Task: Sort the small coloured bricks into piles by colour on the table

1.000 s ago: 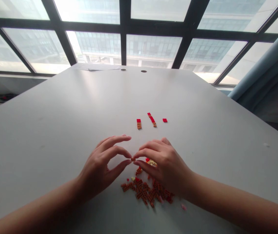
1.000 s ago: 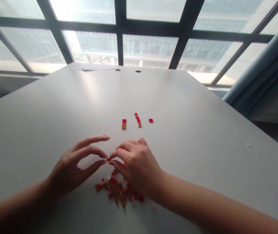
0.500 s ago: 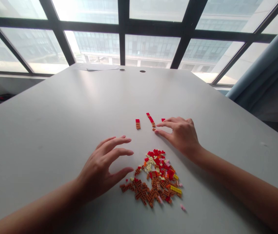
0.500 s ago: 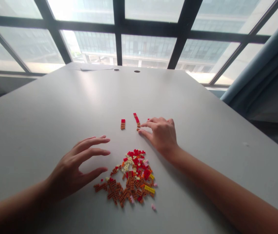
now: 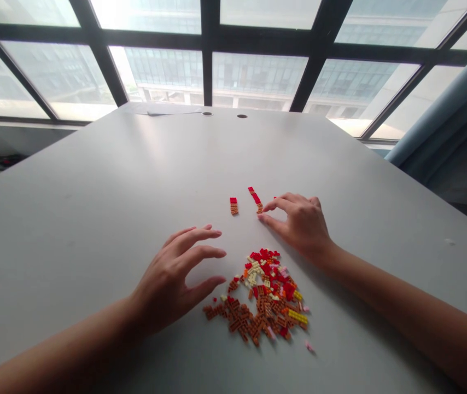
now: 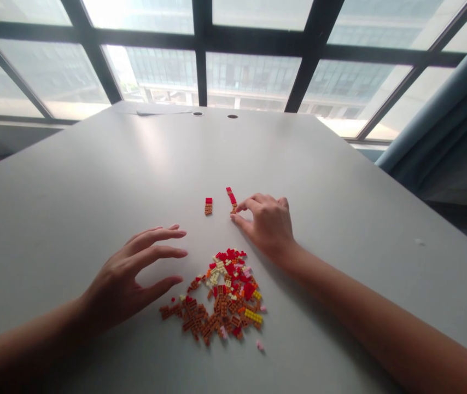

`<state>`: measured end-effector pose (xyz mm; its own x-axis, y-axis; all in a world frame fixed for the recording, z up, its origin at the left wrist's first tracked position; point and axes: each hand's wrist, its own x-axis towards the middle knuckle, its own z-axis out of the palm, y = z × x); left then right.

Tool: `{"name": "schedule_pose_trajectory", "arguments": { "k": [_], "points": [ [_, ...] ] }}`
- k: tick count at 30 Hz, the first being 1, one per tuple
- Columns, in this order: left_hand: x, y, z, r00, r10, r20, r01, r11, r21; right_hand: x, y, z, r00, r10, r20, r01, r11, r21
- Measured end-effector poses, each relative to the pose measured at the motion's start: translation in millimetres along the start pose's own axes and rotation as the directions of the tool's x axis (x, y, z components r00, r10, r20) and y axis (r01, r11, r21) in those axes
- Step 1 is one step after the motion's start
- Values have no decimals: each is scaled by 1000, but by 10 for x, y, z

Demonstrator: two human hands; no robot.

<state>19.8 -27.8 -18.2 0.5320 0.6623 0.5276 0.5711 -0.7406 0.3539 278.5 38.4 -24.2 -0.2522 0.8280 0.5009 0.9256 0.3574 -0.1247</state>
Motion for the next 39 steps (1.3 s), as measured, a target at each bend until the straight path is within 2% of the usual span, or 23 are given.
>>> {"name": "schedule_pose_trajectory", "arguments": {
  "k": [5, 7, 10, 12, 14, 19, 29, 34, 39],
  "points": [
    [2, -3, 10, 1000, -29, -4, 29, 1000, -9, 25, 12, 17, 999, 37, 3, -37, 999, -11],
    [4, -6, 13, 999, -39, -7, 39, 999, -12, 10, -21, -34, 1000, 31, 4, -31, 999, 44],
    [5, -7, 17, 998, -67, -17, 66, 998, -16, -83, -186, -173, 992, -100, 77, 75, 960, 271],
    [5, -5, 21, 995, -91, -38, 90, 996, -25, -176, -348, -269, 952, -255, 170, 162, 890, 426],
    [4, -2, 24, 992, -109, -60, 107, 994, -32, -264, -497, -337, 908, -355, 222, 214, 849, 483],
    [3, 4, 29, 992, -111, -64, 108, 993, -35, -344, -637, -383, 876, -405, 263, 239, 837, 492],
    [4, -6, 43, 993, -93, -77, 91, 995, -25, -374, -671, -445, 837, -364, 408, 146, 868, 475],
    [3, -8, 43, 993, -85, -79, 84, 996, -19, -433, -697, -450, 841, -374, 390, 171, 869, 464],
    [4, -7, 40, 992, -95, -78, 93, 995, -29, -464, -687, -434, 865, -401, 302, 255, 869, 425]
  ]
}}
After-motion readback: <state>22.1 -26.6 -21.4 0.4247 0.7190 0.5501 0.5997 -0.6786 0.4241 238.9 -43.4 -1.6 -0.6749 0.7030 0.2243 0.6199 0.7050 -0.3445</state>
